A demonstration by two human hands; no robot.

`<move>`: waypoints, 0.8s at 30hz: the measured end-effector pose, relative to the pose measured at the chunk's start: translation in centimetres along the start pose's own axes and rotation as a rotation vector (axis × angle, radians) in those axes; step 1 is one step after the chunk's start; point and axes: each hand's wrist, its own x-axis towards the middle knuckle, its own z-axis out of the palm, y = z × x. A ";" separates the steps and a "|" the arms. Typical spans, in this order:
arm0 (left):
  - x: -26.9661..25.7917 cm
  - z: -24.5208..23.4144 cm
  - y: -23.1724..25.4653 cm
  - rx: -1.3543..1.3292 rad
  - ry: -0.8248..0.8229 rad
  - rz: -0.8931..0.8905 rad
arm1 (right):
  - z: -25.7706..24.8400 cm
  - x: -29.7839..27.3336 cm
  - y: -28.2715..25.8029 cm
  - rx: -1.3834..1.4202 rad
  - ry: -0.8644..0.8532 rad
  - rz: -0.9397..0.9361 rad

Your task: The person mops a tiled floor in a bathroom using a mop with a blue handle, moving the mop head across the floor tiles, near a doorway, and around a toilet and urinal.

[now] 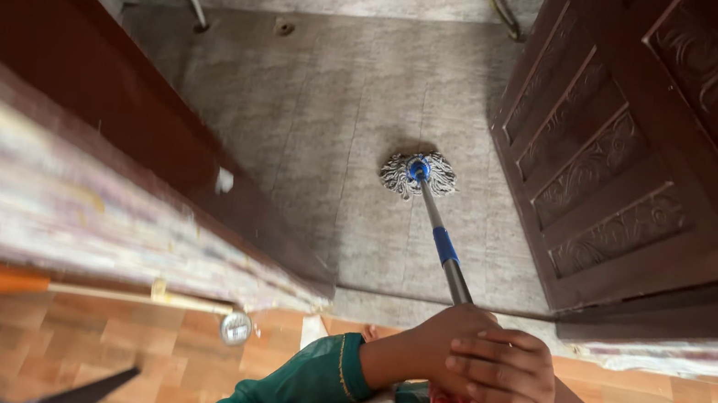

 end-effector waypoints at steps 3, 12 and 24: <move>1.2 -2.6 -5.8 0.068 0.083 0.154 | -0.9 1.8 4.4 -0.012 -0.427 0.098; 5.8 -7.2 -24.1 0.009 0.016 0.064 | 1.6 -6.9 16.2 -0.128 -0.677 0.336; 1.8 1.3 -28.6 0.211 0.048 -0.044 | -2.1 -15.8 8.5 -0.410 -1.135 0.550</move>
